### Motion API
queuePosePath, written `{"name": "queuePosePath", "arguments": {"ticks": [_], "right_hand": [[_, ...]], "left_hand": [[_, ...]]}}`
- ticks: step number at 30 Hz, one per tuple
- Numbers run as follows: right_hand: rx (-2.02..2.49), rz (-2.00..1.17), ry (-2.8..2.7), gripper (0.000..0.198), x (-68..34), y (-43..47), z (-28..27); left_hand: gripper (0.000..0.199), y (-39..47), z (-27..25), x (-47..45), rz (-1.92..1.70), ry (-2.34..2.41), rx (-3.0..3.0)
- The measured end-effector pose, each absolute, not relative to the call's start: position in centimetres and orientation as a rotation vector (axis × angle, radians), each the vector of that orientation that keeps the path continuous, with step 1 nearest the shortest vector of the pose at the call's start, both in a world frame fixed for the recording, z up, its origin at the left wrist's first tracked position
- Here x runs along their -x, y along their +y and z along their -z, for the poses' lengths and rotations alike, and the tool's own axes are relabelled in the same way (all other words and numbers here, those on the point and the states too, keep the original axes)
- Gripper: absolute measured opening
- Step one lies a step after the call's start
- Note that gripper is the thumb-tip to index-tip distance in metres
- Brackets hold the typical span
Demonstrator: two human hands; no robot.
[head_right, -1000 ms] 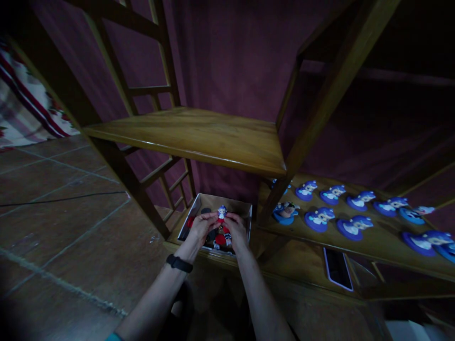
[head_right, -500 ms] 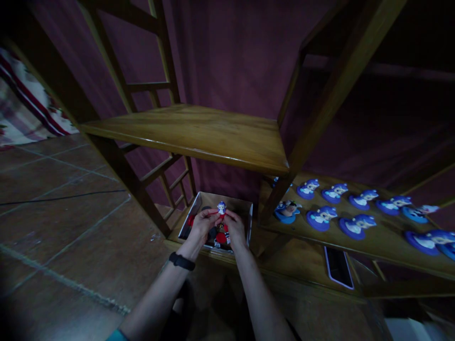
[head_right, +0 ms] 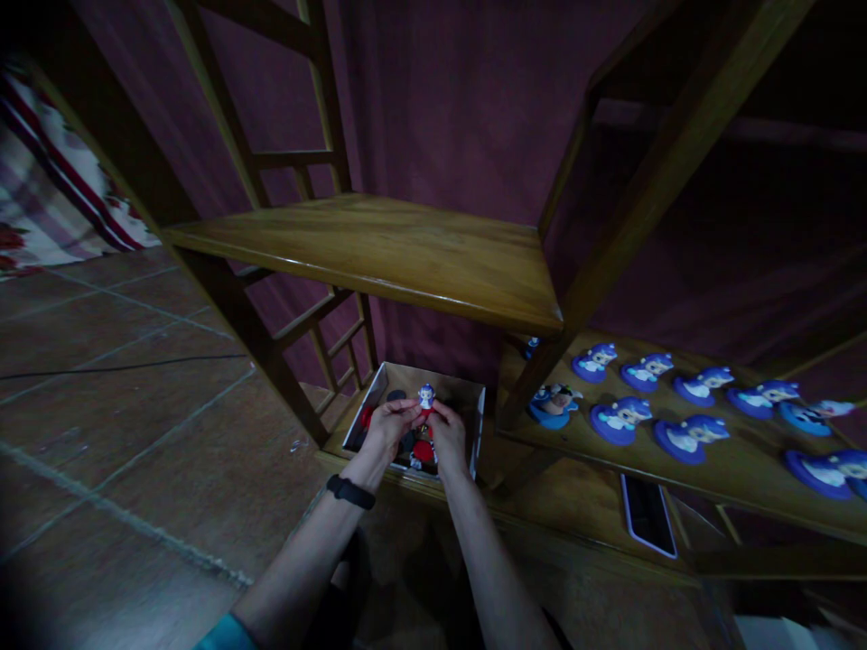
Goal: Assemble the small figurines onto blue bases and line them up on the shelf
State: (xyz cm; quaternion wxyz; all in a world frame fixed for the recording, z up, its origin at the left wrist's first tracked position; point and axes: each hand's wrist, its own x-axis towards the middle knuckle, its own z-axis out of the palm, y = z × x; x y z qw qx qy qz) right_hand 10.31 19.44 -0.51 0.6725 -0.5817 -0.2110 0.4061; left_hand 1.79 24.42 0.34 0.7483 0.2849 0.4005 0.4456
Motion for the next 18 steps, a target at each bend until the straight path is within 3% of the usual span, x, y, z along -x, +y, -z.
{"name": "queuePosePath", "arguments": {"ticks": [9,18], "right_hand": [[1.280,-0.930,-0.565,0.040,-9.66,19.40,-0.09],[1.265,-0.913,-0.564,0.031,-9.76,19.78,0.61]], "left_hand": [[0.017,24.73,-0.44,-1.45,-0.953,0.845,-0.584],[0.017,24.99,-0.67,-1.11,-0.913,0.824,-0.590]]}}
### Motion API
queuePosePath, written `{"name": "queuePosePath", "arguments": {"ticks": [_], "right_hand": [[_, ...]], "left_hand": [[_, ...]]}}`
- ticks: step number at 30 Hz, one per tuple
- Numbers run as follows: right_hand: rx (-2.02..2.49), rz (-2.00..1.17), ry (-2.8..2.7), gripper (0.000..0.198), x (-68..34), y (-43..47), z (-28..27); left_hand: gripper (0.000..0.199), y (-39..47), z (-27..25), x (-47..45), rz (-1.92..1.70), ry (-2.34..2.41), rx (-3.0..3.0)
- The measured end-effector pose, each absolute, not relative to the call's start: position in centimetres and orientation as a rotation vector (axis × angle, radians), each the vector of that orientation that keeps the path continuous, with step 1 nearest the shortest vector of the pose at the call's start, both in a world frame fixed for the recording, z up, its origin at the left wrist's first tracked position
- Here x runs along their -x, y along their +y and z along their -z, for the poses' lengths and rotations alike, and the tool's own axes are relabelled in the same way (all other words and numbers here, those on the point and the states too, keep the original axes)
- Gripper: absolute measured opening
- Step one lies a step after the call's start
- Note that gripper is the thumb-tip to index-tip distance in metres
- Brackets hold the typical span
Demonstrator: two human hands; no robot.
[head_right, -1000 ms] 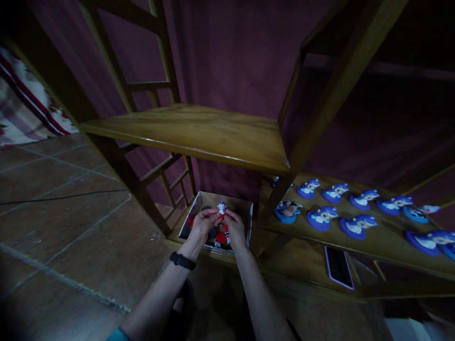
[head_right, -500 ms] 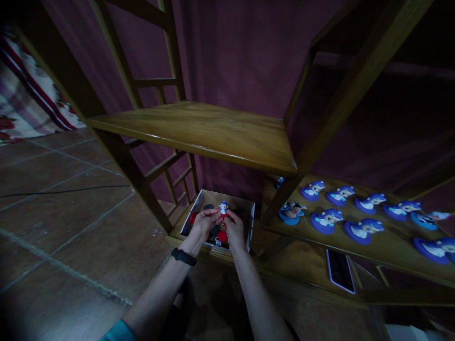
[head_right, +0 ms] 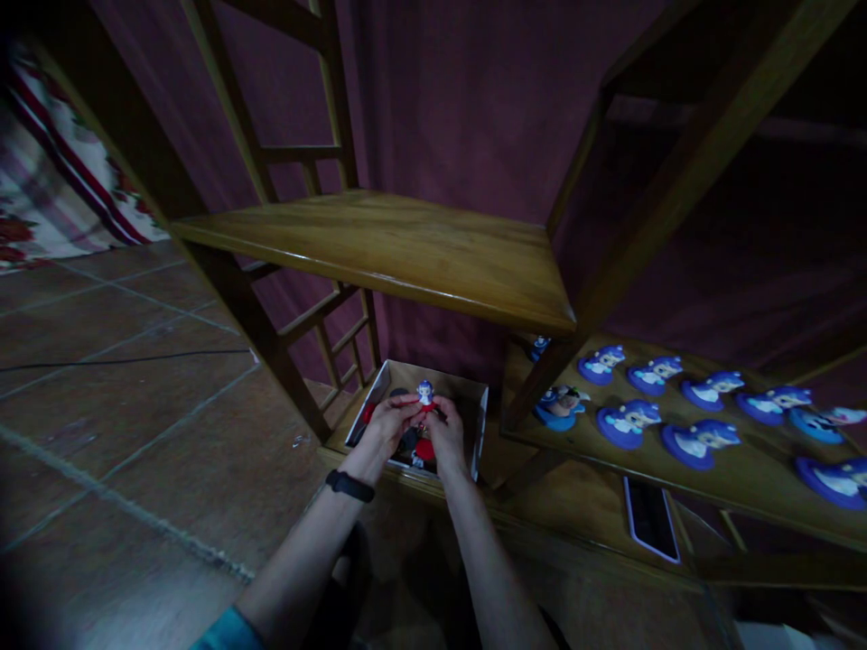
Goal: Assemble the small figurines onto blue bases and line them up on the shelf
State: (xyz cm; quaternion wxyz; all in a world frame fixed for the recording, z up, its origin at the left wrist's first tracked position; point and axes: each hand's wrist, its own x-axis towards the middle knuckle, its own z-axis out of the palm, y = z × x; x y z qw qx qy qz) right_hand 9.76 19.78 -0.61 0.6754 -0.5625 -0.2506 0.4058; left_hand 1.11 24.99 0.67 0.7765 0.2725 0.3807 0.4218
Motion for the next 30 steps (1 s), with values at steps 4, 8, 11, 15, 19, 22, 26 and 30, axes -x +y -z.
{"name": "queuePosePath", "arguments": {"ticks": [4,8,11,15,19,22,26,30], "right_hand": [[1.264,-0.932,-0.524,0.028,-9.8,19.7,0.4],[1.246,-0.939,-0.523,0.025,-9.7,19.6,0.2],[1.244,-0.951,-0.524,0.024,-9.7,19.7,0.3],[1.256,-0.955,-0.510,0.024,-9.7,19.8,0.4],[1.248,-0.967,-0.486,0.022,-9.6,19.8,0.2],[1.244,-0.969,-0.481,0.019,-9.6,19.7,0.0],[1.215,-0.977,-0.490,0.018,-9.6,19.6,-0.5],[1.194,-0.979,-0.450,0.019,-9.5,19.2,-0.9]], "left_hand": [[0.017,24.9,-0.9,-1.0,-0.895,0.840,-0.577],[0.017,24.8,-0.9,-0.9,-0.897,0.858,-0.581],[0.017,24.9,-0.9,-0.8,-0.888,0.858,-0.582],[0.016,24.9,-0.9,-0.7,-0.881,0.865,-0.586],[0.015,24.9,-1.0,-0.6,-0.879,0.873,-0.597],[0.013,24.9,-1.3,-0.4,-0.883,0.882,-0.599],[0.014,24.7,-1.7,-0.4,-0.872,0.882,-0.601],[0.022,24.1,-2.0,-0.4,-0.909,0.843,-0.662]]}}
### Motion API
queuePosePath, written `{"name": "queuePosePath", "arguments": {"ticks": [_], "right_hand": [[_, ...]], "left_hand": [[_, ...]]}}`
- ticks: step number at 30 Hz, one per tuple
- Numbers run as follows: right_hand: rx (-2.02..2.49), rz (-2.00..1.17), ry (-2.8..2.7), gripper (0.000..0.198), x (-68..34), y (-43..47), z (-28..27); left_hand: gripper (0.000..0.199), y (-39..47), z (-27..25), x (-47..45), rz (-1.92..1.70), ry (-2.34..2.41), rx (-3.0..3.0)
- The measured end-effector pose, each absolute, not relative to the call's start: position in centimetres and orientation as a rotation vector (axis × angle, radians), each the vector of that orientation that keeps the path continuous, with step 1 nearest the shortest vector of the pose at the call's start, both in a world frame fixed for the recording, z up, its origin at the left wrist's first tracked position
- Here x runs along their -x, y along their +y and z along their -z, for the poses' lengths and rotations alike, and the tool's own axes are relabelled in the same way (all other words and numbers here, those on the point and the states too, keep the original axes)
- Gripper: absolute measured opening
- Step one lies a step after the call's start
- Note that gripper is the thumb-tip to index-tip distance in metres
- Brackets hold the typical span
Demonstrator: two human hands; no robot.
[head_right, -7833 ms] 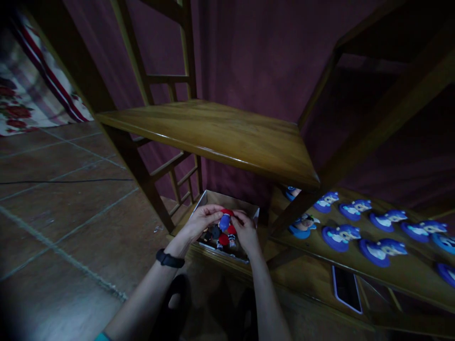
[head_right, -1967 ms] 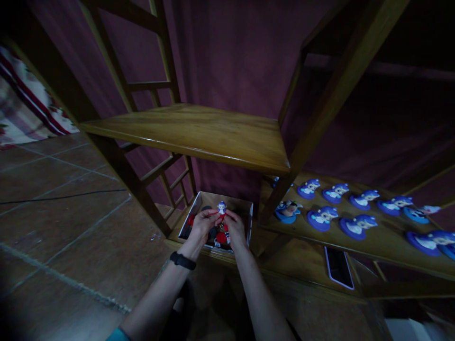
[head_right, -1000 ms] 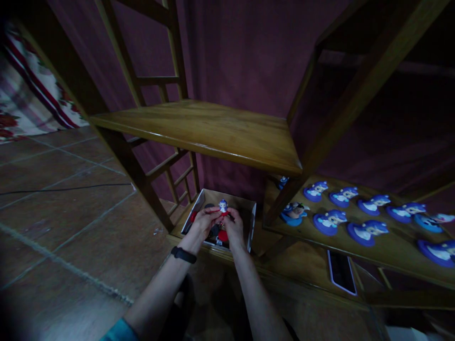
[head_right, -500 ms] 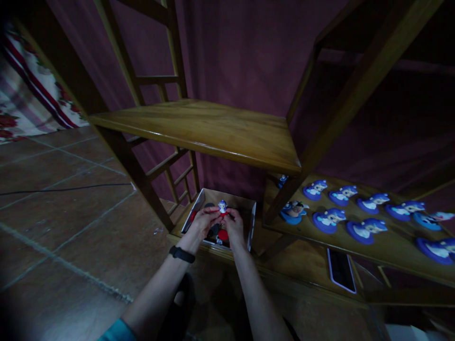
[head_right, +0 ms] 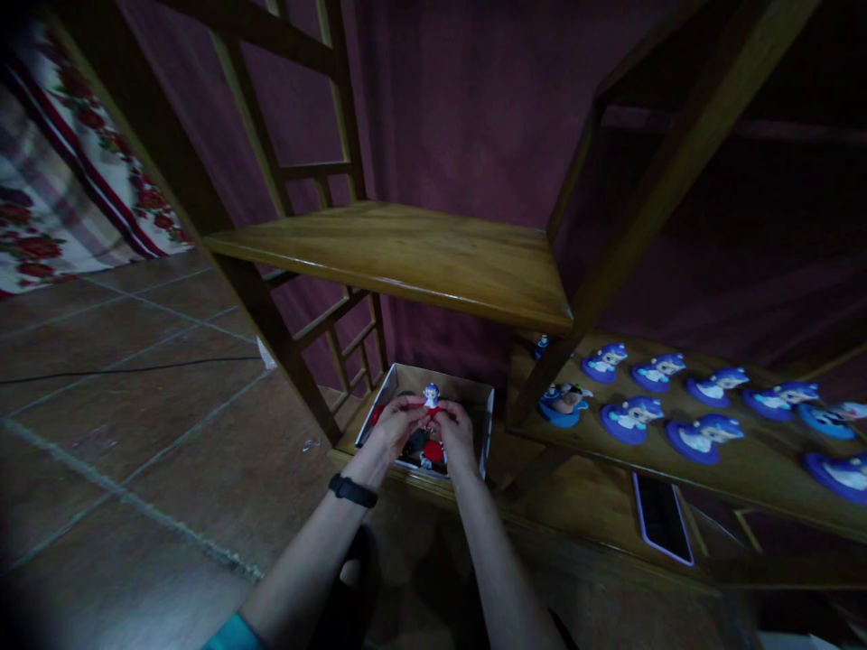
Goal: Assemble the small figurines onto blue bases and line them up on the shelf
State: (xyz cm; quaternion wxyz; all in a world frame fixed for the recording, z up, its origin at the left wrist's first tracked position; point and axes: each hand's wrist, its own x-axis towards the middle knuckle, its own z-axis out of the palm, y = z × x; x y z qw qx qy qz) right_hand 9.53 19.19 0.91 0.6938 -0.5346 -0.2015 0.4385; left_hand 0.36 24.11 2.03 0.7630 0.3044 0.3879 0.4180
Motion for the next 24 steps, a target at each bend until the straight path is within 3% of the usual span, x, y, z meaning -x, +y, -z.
{"name": "queuePosePath", "arguments": {"ticks": [15,24], "right_hand": [[1.030,-1.150,-0.552,0.024,-7.5,9.0,-3.7],[1.005,-1.162,-0.496,0.027,-5.0,1.9,-1.6]], "left_hand": [[0.032,14.7,-4.1,3.8,-0.924,0.714,-0.806],[0.031,8.2,-1.9,6.2,-0.854,0.690,-0.814]]}}
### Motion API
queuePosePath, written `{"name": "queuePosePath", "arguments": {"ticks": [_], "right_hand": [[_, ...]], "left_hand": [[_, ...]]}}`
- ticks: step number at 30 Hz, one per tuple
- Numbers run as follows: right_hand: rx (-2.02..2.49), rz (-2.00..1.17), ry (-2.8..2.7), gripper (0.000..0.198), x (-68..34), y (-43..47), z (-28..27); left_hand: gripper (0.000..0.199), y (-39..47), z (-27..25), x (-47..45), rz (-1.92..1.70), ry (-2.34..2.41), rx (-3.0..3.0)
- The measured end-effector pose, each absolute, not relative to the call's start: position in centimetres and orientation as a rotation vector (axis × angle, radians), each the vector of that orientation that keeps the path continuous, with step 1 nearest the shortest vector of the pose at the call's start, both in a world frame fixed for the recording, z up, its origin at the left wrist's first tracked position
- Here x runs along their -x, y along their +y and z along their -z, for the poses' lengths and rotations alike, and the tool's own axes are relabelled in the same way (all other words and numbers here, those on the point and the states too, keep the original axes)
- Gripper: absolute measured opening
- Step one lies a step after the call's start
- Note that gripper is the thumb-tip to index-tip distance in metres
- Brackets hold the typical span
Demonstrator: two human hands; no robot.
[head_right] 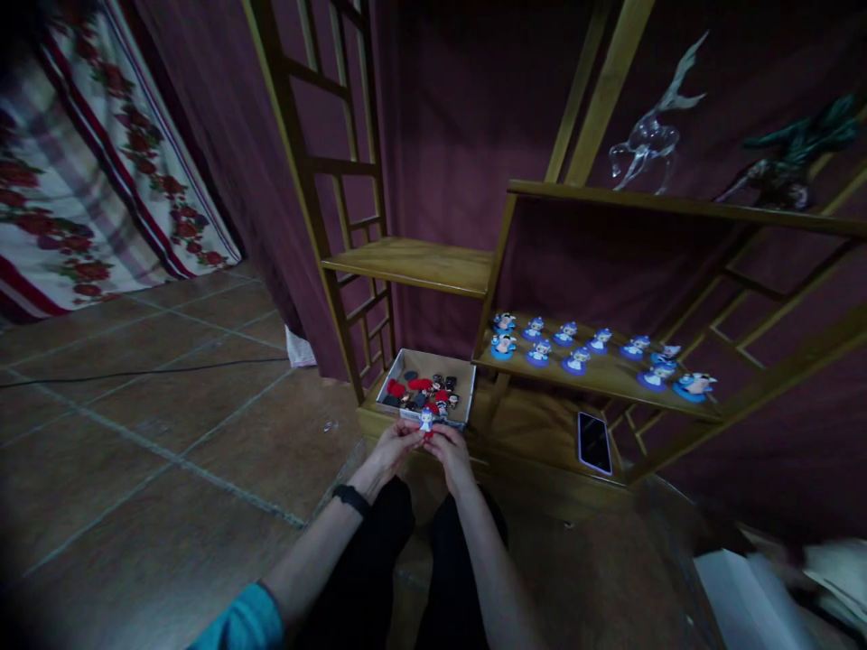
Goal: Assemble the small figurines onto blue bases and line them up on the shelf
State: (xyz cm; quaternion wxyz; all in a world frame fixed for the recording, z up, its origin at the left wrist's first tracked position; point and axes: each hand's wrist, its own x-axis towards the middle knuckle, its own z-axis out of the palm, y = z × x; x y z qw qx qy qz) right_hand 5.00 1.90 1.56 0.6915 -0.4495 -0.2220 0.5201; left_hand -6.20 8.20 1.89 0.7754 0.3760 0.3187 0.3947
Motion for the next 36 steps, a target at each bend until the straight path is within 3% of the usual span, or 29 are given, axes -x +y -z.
{"name": "queuePosePath", "arguments": {"ticks": [21,36], "right_hand": [[1.088,-1.102,-0.629,0.021,-5.8,-1.6,-0.5],[1.123,-1.013,-0.714,0.026,-5.0,-1.4,0.2]], "left_hand": [[0.034,5.5,0.1,6.0,-0.728,0.635,-0.872],[0.034,4.8,0.1,6.1,-0.882,0.659,-1.010]]}}
